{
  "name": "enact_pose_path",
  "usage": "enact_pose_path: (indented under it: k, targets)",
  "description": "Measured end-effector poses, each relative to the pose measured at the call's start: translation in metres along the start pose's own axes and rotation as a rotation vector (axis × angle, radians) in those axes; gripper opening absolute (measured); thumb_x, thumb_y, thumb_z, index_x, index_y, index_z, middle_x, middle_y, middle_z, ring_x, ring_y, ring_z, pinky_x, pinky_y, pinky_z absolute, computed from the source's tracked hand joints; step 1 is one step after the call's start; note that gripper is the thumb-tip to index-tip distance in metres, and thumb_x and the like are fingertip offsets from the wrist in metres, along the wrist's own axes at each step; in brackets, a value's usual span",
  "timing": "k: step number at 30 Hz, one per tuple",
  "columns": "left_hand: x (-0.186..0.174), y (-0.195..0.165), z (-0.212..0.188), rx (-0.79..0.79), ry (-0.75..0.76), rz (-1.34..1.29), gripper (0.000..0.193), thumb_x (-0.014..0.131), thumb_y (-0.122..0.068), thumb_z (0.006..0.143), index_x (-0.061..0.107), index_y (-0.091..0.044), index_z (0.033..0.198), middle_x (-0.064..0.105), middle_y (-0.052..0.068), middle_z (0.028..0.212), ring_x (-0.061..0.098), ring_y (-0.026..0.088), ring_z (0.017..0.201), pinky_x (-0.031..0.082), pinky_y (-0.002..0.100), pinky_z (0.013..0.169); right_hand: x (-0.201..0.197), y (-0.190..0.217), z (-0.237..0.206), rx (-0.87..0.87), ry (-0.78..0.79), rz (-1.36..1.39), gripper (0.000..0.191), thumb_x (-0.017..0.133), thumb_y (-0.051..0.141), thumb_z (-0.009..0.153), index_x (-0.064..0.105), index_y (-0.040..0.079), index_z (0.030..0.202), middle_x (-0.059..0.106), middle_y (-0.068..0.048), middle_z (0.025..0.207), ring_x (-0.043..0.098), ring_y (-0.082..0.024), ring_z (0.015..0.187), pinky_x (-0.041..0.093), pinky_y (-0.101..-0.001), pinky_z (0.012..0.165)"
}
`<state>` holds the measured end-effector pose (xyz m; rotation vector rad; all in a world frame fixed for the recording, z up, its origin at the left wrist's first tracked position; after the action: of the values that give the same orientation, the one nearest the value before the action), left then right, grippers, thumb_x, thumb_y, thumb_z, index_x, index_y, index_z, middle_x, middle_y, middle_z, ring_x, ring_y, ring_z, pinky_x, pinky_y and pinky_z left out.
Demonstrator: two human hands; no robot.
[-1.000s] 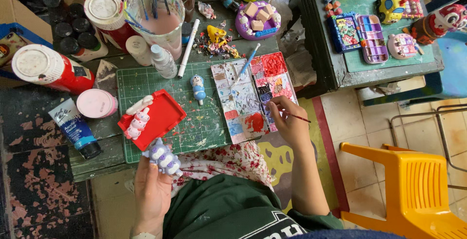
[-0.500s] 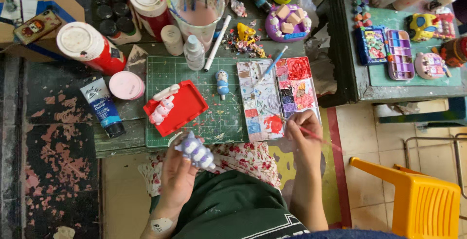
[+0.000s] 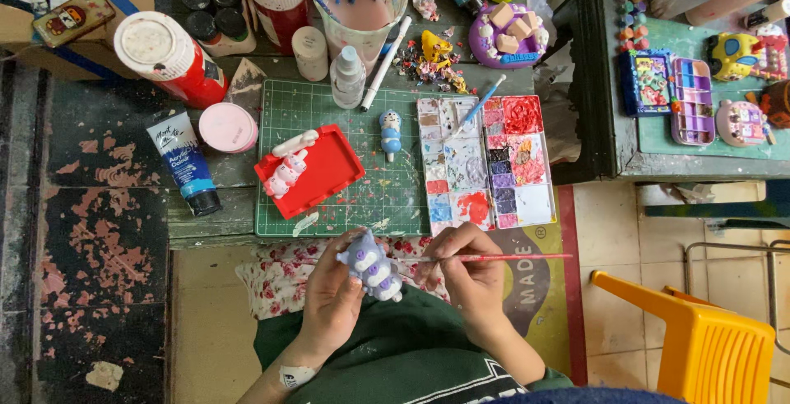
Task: The person paints small figurines using a fine brush and acrylic paints from a palette. They hold a purple figurine and apply paint to its details, then switch to a pink figurine and continue painting its features.
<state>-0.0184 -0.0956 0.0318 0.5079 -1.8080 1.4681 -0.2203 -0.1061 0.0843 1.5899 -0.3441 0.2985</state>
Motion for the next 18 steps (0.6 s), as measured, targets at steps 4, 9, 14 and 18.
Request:
enact_pose_path:
  k: [4,9,14,18]
  targets:
    - [-0.002,0.005,-0.003,-0.016,0.008,-0.047,0.068,0.066,-0.028,0.104,0.033,0.002,0.155,0.055,0.017,0.142,0.057,0.025,0.129,0.048,0.043,0.109,0.009,-0.009,0.006,-0.106,0.133,0.14,0.016,0.052,0.017,0.112,0.048,0.003,0.107,0.062,-0.017,0.091,0.064,-0.022,0.073,0.053,-0.0302,0.064]
    - [0.0,0.007,-0.005,-0.02,0.035,-0.061,0.069,0.068,-0.029,0.104,0.034,0.003,0.155,0.055,0.016,0.141,0.057,0.023,0.128,0.048,0.042,0.109,0.016,-0.009,0.007,-0.169,0.188,0.13,0.018,0.049,0.02,0.113,0.044,0.004,0.108,0.059,-0.017,0.089,0.062,-0.021,0.069,0.053,-0.0305,0.063]
    - [0.0,0.005,-0.005,0.0,0.045,0.014,0.068,0.067,-0.028,0.105,0.035,0.005,0.154,0.053,0.013,0.142,0.056,0.02,0.126,0.048,0.039,0.108,0.017,-0.012,0.007,-0.15,0.162,0.126,0.018,0.048,0.02,0.114,0.045,0.003,0.106,0.059,-0.017,0.09,0.057,-0.019,0.066,0.052,-0.0303,0.061]
    - [0.001,0.003,-0.007,-0.055,0.053,0.036,0.069,0.067,-0.028,0.104,0.033,0.004,0.155,0.055,0.014,0.141,0.06,0.019,0.121,0.05,0.037,0.102,0.018,-0.011,0.006,-0.109,0.153,0.068,0.02,0.047,0.021,0.114,0.046,0.004,0.105,0.06,-0.018,0.09,0.056,-0.018,0.066,0.051,-0.0285,0.06]
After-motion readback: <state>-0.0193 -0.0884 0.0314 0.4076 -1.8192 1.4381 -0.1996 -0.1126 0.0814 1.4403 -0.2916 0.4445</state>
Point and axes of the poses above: each hand's wrist, its own z-axis towards the middle knuckle, its own x-axis out of the palm, y = z × x, the point moved 2 cm from there along z, towards the middle knuckle
